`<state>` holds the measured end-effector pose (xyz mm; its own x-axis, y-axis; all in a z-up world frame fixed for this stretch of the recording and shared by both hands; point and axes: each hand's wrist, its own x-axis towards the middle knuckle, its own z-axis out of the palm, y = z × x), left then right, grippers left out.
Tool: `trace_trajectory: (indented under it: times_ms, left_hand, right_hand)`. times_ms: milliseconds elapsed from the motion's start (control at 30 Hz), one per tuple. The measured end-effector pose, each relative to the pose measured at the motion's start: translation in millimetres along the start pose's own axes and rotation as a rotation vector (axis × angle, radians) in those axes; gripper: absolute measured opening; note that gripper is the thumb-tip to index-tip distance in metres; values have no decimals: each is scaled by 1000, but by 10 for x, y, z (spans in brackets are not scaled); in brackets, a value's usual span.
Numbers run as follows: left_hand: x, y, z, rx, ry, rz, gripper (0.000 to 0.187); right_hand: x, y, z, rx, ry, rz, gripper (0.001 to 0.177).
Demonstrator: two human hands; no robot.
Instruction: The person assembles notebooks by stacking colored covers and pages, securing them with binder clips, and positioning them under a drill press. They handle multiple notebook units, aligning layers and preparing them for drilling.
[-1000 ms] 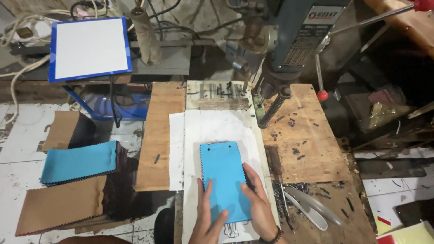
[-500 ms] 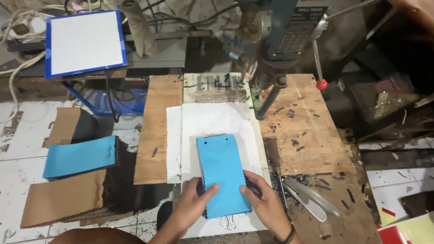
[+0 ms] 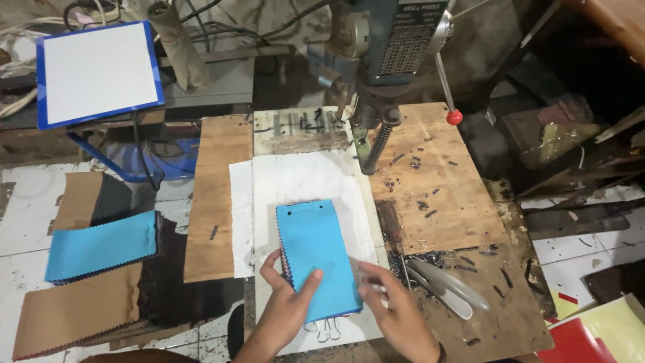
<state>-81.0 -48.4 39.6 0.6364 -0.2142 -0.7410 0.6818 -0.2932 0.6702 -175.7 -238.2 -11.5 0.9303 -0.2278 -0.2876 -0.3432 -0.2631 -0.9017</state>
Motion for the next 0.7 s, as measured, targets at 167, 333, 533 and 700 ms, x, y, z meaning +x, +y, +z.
trace_trajectory:
  times_ms: [167,333,533,700]
  left_hand:
    - [-41,56,-116,234,0,-37,93]
    - [112,-323,-350,524,115,155,88]
    - [-79,-626,-561,287,171,161,74]
    - [-33,-1366,-486,530,368,415,19]
  right_hand:
    - [-219,-114,86,-142,20,-33,51]
    - [-249,-76,135,-293,-46,-471,45]
    - [-82,51,215,-789,-17,-905,53]
    - [12,12,310,-987,-1,-1048,44]
